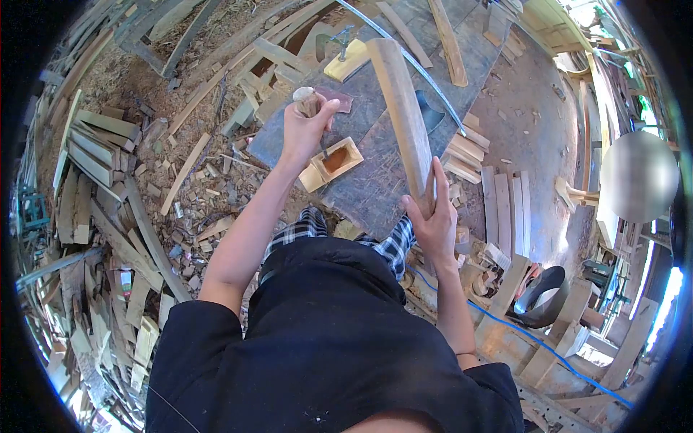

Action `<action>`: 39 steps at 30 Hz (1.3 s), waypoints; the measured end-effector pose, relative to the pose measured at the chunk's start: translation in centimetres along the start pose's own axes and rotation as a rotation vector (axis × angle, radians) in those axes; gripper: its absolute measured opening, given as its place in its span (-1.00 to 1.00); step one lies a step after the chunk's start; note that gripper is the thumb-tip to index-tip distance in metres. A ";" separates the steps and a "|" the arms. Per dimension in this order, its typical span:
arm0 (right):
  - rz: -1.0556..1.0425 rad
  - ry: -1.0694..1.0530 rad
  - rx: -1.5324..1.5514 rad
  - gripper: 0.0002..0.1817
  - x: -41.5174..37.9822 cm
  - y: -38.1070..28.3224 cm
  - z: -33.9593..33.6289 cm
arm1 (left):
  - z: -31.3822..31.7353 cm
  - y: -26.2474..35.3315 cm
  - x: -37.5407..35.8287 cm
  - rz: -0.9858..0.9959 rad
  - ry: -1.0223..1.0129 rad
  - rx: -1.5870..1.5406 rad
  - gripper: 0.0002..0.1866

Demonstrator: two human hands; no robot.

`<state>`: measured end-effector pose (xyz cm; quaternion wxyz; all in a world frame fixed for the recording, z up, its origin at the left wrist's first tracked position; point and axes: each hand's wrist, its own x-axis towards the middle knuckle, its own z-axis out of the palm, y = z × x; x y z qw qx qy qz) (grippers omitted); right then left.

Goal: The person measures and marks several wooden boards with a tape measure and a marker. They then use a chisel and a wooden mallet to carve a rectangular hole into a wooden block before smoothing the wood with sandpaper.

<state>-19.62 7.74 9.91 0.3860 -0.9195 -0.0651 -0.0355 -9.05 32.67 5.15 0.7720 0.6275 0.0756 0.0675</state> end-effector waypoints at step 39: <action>-0.224 -0.092 -0.093 -0.11 2.2 -4.4 0.6 | 6.2 -3.6 -4.9 0.383 -0.161 0.176 -0.73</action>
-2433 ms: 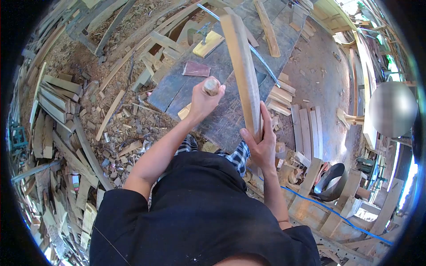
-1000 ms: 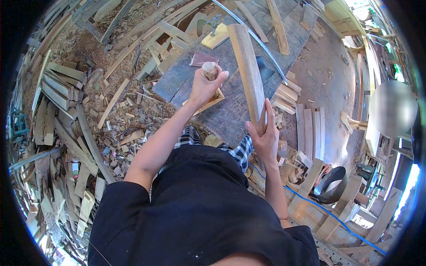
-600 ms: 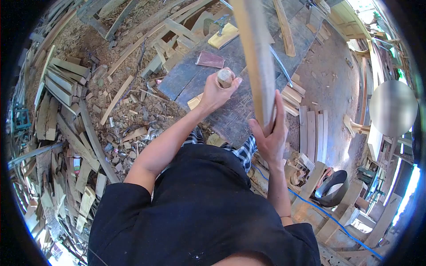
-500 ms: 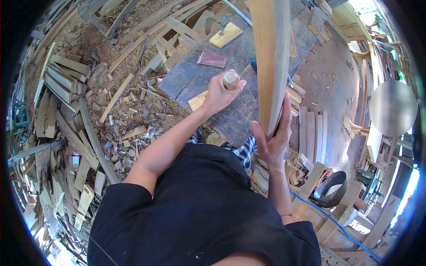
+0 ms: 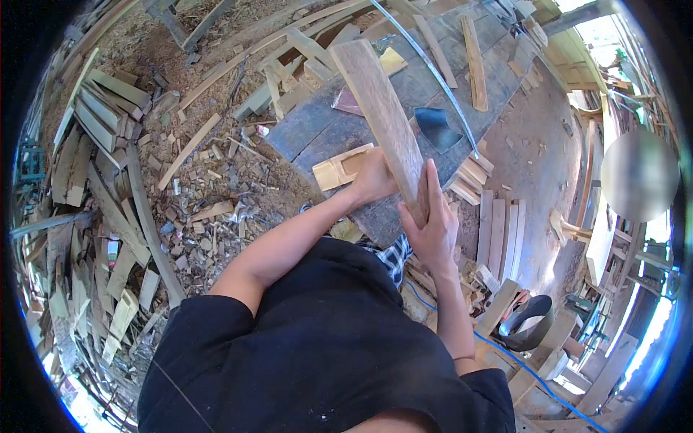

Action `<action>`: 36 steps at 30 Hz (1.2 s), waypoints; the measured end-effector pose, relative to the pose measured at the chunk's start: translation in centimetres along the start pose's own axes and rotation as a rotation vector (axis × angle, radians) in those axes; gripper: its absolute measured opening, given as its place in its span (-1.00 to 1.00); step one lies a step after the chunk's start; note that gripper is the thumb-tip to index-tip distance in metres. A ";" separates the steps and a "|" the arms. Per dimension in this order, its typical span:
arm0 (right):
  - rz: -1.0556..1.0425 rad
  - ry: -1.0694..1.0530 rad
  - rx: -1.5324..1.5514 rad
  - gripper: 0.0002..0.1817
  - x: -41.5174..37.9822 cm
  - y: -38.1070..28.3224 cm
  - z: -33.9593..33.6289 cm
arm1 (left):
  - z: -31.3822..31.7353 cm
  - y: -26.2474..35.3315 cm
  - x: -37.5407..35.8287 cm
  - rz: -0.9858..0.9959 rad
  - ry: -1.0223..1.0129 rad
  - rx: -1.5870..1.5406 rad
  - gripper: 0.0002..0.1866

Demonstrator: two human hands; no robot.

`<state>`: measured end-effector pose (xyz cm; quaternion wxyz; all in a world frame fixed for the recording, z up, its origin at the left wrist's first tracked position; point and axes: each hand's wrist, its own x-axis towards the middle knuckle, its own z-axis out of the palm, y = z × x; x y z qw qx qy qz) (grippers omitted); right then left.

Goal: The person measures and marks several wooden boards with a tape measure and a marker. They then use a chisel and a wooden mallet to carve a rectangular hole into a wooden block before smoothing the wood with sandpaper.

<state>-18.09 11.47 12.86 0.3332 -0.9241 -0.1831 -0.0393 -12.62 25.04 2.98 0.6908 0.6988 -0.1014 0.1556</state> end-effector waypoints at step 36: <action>0.070 0.107 0.125 -0.07 0.3 1.0 -1.3 | -2.0 -0.7 2.4 -0.301 0.043 -0.081 -0.86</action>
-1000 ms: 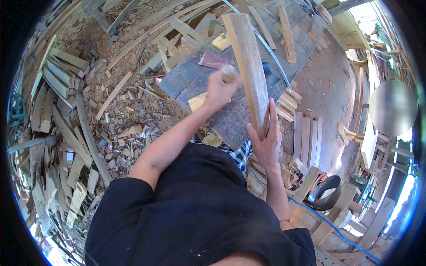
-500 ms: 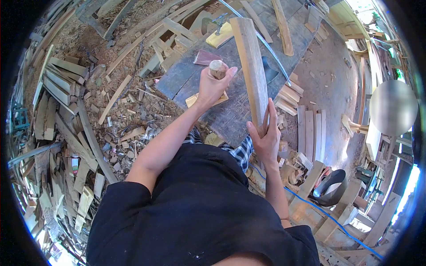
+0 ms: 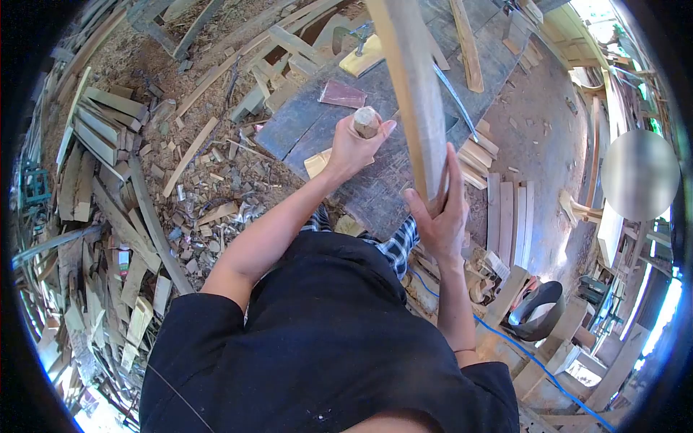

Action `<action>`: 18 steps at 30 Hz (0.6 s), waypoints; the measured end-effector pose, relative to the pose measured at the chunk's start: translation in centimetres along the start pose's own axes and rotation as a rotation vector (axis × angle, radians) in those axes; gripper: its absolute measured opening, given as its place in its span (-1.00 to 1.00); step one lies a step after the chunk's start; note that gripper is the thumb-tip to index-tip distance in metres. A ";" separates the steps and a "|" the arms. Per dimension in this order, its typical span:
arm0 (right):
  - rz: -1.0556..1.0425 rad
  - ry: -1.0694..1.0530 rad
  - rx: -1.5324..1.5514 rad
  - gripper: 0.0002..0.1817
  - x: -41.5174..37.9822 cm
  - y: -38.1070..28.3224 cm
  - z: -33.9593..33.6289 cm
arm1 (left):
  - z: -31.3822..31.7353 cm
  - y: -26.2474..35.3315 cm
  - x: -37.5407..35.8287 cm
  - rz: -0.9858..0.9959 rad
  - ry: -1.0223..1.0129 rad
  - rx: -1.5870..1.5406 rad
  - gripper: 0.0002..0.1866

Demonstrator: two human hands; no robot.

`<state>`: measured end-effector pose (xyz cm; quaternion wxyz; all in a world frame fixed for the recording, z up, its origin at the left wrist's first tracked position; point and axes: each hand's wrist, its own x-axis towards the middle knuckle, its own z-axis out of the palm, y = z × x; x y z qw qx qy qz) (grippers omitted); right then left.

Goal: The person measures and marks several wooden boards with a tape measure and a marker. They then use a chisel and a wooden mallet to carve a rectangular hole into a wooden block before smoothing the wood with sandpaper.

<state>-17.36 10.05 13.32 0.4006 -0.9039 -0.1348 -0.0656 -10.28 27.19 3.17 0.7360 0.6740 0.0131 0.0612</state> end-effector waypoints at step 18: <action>-0.123 0.081 -0.096 -0.09 -0.8 -0.6 0.7 | 3.2 -0.4 -1.7 0.191 -0.043 0.058 -0.81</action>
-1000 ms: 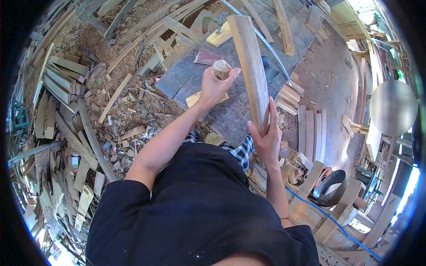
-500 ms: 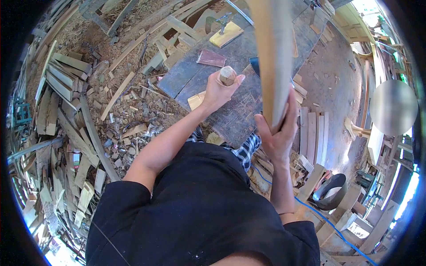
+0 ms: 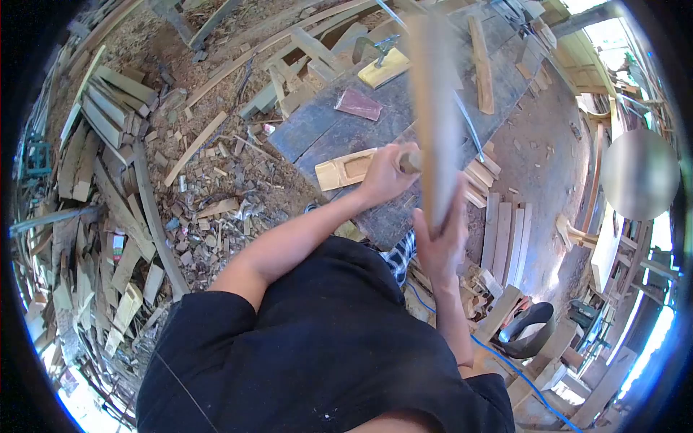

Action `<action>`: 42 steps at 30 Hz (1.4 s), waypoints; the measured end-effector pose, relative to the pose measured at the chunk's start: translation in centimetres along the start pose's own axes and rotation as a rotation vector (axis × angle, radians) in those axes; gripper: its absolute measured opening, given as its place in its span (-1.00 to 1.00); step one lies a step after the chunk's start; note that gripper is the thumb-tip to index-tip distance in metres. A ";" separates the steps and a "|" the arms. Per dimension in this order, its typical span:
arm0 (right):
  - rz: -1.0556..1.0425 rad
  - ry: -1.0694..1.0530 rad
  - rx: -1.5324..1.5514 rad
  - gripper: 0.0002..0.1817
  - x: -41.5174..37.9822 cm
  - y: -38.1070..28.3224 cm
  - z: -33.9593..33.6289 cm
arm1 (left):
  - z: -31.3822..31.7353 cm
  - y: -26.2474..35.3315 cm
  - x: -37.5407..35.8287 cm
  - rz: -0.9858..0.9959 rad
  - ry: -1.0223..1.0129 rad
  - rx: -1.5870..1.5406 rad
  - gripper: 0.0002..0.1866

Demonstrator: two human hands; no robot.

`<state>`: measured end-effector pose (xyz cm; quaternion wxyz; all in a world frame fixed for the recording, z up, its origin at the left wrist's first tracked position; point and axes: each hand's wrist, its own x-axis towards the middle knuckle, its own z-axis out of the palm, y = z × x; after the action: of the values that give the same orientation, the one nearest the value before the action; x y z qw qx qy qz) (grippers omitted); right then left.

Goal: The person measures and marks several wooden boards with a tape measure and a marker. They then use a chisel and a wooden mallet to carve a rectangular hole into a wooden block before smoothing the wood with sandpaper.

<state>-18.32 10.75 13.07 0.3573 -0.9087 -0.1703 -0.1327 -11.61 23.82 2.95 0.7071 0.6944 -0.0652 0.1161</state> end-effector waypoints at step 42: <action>0.075 -0.178 -0.122 -0.09 -1.2 1.6 0.7 | -0.5 -3.6 1.6 0.020 0.052 -0.230 -0.87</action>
<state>-18.64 9.91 11.16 0.2897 -0.9426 -0.1587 -0.0483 -9.22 24.35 -0.16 0.7824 0.6047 -0.0666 0.1330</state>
